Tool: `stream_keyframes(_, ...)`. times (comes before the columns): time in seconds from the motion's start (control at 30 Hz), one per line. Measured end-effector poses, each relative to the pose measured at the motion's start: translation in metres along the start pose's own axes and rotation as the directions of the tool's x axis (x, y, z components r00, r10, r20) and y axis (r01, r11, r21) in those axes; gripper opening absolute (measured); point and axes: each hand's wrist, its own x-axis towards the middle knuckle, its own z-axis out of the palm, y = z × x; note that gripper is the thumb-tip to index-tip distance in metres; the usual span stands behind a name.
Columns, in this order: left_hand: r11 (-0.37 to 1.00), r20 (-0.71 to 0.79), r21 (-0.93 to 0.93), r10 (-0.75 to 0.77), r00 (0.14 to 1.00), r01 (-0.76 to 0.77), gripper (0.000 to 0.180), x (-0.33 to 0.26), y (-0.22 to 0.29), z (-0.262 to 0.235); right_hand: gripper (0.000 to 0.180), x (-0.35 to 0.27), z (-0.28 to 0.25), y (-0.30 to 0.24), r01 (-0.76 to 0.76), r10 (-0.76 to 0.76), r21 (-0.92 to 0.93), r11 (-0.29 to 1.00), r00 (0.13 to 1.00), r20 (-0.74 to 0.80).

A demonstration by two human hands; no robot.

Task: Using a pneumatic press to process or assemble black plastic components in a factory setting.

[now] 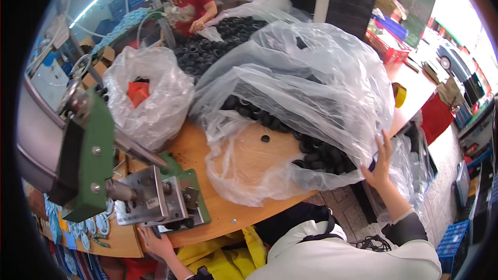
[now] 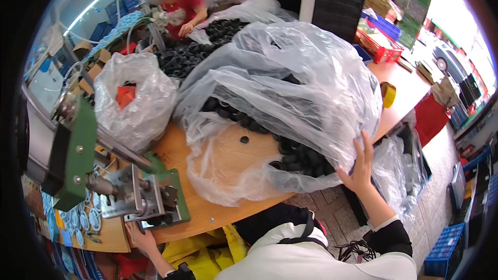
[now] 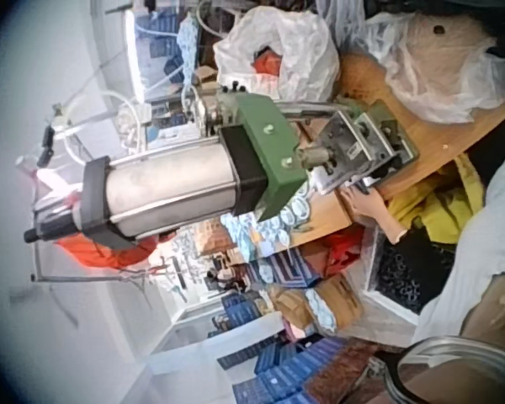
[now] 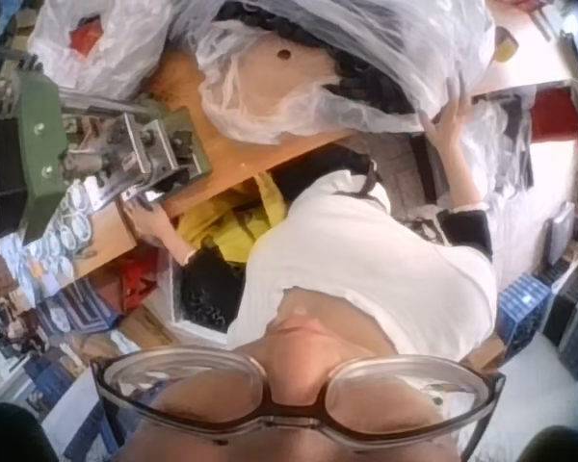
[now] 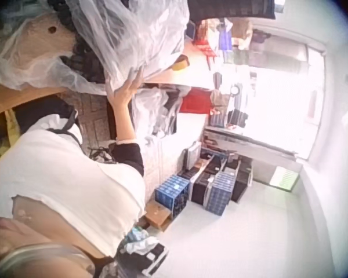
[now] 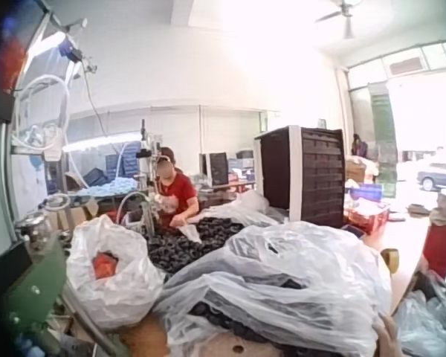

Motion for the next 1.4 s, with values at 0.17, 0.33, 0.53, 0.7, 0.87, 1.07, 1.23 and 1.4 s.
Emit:
stream_keyframes(0.17, 0.996, -0.027, 0.012, 0.087, 0.996, -0.087, 0.054, 0.003, -0.01, 0.011, 0.1, -0.065, 0.044, 0.015, -0.006, 0.019, -0.045, 0.999, 0.961, 0.275)
stream_keyframes(0.33, 0.995, -0.064, 0.01, 0.1, 0.993, -0.1, 0.052, 0.001, -0.017, 0.012, 0.074, 0.004, 0.092, -0.018, 0.054, -0.058, 0.125, 0.991, 0.998, 0.022)
stream_keyframes(0.53, 0.995, -0.079, -0.044, 0.091, 0.993, -0.095, 0.055, 0.002, -0.004, 0.009, 0.063, 0.083, 0.127, -0.081, 0.061, -0.125, 0.401, 0.914, 0.983, 0.134)
stream_keyframes(0.7, 0.995, -0.093, -0.034, 0.086, 0.992, -0.089, 0.051, -0.001, -0.001, 0.008, 0.069, 0.042, 0.121, -0.074, 0.105, -0.199, 0.431, 0.896, 0.963, 0.18)
stream_keyframes(0.87, 0.996, -0.122, -0.022, 0.085, 0.989, -0.089, 0.051, 0.0, -0.013, 0.008, 0.085, -0.035, 0.086, -0.047, 0.116, -0.181, 0.333, 0.936, 0.968, 0.172)
stream_keyframes(1.07, 0.999, -0.082, -0.008, 0.053, 0.995, -0.054, 0.052, 0.001, -0.002, 0.007, 0.099, -0.053, 0.12, -0.056, -0.176, 0.118, 0.084, 0.981, 0.878, 0.464)
stream_keyframes(1.23, 0.995, -0.148, -0.01, 0.098, 0.984, -0.1, 0.046, -0.001, -0.004, 0.013, 0.096, -0.022, 0.19, -0.073, -0.063, 0.017, 0.123, 0.99, 0.94, 0.341)
stream_keyframes(1.4, 0.996, -0.094, 0.004, 0.089, 0.992, -0.089, 0.051, -0.001, -0.001, 0.009, 0.094, -0.001, 0.17, -0.085, -0.13, 0.065, 0.115, 0.985, 0.89, 0.452)
